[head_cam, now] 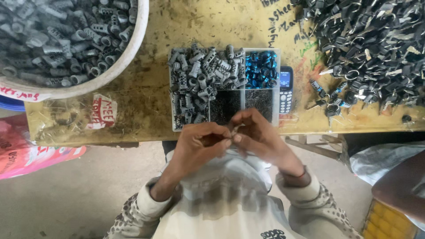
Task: The person sits at a workbench assembling small wall-plug fastener components by hand. They pick a metal body and a blue plastic insert from a compartment tray, press the insert into the metal body, and place the finished assembly on the table, repeating the cycle continuously.
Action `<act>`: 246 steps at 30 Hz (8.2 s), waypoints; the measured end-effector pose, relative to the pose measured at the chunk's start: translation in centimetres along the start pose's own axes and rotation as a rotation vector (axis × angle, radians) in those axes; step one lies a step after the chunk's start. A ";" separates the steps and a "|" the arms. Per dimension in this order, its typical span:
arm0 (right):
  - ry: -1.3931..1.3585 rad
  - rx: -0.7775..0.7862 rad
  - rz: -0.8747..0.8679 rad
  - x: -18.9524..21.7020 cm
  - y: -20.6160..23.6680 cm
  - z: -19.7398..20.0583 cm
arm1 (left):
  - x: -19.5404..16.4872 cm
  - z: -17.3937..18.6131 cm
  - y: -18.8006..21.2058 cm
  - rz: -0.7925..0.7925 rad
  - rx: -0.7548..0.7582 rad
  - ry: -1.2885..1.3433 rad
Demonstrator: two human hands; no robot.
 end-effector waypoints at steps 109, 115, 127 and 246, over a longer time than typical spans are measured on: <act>0.794 0.149 0.534 -3.4 1.1 -4.5 | 6.1 0.7 6.0 0.150 0.111 0.672; 0.310 0.095 0.258 -3.5 -1.6 -3.6 | 5.9 1.8 6.4 0.130 0.094 0.688; 0.888 0.008 0.569 -2.2 -3.9 -5.5 | 4.5 3.8 5.8 0.019 -0.073 0.330; 0.017 0.006 0.051 -3.3 2.4 2.0 | -1.4 -0.9 3.0 -0.523 0.070 -0.630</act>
Point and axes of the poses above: each hand's wrist, its own y-axis away from the middle knuckle, its own z-axis out of the back of the hand, x = y × z, the point moved 4 cm from there along -y, towards the middle knuckle, and after that the axes turned 9 degrees about -y, right-handed, at the moved point
